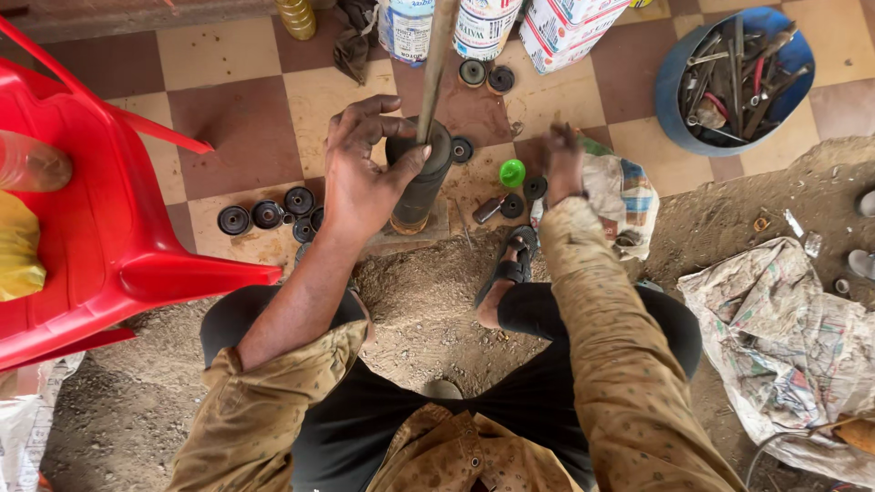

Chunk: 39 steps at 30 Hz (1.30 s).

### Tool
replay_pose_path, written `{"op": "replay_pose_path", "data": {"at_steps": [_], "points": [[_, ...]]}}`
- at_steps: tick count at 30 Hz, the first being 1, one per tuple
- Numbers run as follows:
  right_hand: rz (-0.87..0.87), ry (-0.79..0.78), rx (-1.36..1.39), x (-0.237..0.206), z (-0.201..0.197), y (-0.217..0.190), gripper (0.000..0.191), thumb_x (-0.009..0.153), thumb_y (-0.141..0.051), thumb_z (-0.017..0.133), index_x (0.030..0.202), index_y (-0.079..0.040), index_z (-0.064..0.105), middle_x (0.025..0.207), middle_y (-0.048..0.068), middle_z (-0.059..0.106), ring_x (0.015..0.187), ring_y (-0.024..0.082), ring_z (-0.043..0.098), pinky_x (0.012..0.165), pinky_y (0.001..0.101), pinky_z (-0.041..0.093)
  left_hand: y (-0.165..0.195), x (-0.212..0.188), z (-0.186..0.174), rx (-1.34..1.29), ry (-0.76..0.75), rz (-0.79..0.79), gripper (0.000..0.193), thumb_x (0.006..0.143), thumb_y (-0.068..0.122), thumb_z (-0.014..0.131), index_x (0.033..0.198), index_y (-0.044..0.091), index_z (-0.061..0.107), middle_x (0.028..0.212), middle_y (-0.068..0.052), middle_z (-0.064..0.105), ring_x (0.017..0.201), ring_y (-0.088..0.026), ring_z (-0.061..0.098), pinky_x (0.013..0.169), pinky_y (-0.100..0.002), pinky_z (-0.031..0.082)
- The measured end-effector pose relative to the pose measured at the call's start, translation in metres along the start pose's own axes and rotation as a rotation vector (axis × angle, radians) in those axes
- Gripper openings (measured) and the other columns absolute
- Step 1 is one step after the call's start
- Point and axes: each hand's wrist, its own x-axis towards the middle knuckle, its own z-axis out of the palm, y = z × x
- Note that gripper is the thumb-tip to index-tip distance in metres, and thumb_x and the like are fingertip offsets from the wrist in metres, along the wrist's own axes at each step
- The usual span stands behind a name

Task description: The person sits on the floor and assembles a cylindrical mechanical component by inserting a metal rod and fitting circular rubber seals onto it. They use a thin metal tool to adjust the seals and repeatedly pick up and place down parts from the floor.

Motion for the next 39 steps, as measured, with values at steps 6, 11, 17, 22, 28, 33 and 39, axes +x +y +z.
{"op": "replay_pose_path", "data": {"at_steps": [6, 11, 17, 22, 28, 33, 39], "points": [[0.023, -0.013, -1.183, -0.026, -0.006, 0.115, 0.034, 0.101, -0.035, 0.062, 0.101, -0.004, 0.077, 0.099, 0.026, 0.075, 0.099, 0.043, 0.071, 0.086, 0.0523, 0.057, 0.0, 0.019, 0.014, -0.093, -0.054, -0.149, 0.021, 0.083, 0.014, 0.083, 0.101, 0.009, 0.072, 0.136, -0.007, 0.063, 0.128, -0.026, 0.056, 0.089, -0.037, 0.056], [0.317, -0.216, -1.216, -0.031, 0.02, 0.158, 0.032, 0.09, -0.037, 0.064, 0.11, -0.012, 0.073, 0.112, 0.021, 0.072, 0.107, 0.042, 0.066, 0.093, 0.0522, 0.053, 0.002, 0.042, 0.029, 0.098, -0.098, -0.024, 0.023, 0.083, 0.01, 0.085, 0.102, 0.006, 0.073, 0.136, -0.011, 0.063, 0.126, -0.029, 0.057, 0.106, -0.042, 0.047], [0.185, -0.191, -1.323, 0.003, 0.037, 0.198, 0.048, 0.088, -0.032, 0.068, 0.127, -0.005, 0.061, 0.111, 0.025, 0.069, 0.102, 0.043, 0.067, 0.081, 0.0531, 0.056, -0.007, 0.061, 0.05, -0.021, -0.125, -0.211, 0.041, 0.08, 0.013, 0.082, 0.116, 0.004, 0.064, 0.128, -0.007, 0.061, 0.124, -0.026, 0.058, 0.107, -0.04, 0.048], [0.223, -0.223, -1.376, 0.028, 0.033, 0.219, 0.027, 0.096, -0.022, 0.06, 0.116, -0.006, 0.068, 0.11, 0.021, 0.073, 0.103, 0.041, 0.07, 0.084, 0.0521, 0.058, -0.016, 0.069, 0.059, 0.086, -0.181, 0.014, 0.026, 0.09, 0.005, 0.087, 0.109, 0.007, 0.07, 0.135, -0.009, 0.061, 0.132, -0.027, 0.057, 0.113, -0.042, 0.046], [0.289, -0.277, -1.251, 0.018, 0.033, 0.22, 0.03, 0.095, -0.033, 0.066, 0.11, -0.008, 0.072, 0.103, 0.02, 0.074, 0.098, 0.038, 0.071, 0.084, 0.0503, 0.057, -0.011, 0.062, 0.06, -0.261, -0.124, -0.487, 0.025, 0.08, 0.015, 0.082, 0.101, 0.014, 0.069, 0.135, -0.001, 0.058, 0.116, -0.02, 0.068, 0.091, -0.039, 0.058], [0.364, -0.188, -0.381, -0.011, 0.054, 0.192, 0.027, 0.095, -0.027, 0.07, 0.111, -0.005, 0.07, 0.087, 0.012, 0.075, 0.069, 0.02, 0.071, 0.061, 0.0351, 0.056, -0.005, 0.049, 0.045, 0.162, -0.187, -0.007, 0.021, 0.084, 0.011, 0.082, 0.103, 0.007, 0.074, 0.142, -0.009, 0.062, 0.133, -0.027, 0.051, 0.113, -0.048, 0.043], [0.349, -0.113, 0.382, -0.051, 0.054, 0.101, 0.017, 0.096, -0.019, 0.072, 0.102, -0.004, 0.067, 0.078, 0.007, 0.07, 0.058, 0.013, 0.061, 0.05, 0.0274, 0.046, 0.002, 0.034, 0.034, 0.367, -0.068, 0.152, 0.026, 0.082, 0.019, 0.085, 0.101, 0.008, 0.071, 0.137, -0.012, 0.059, 0.143, -0.033, 0.047, 0.124, -0.057, 0.024]]}}
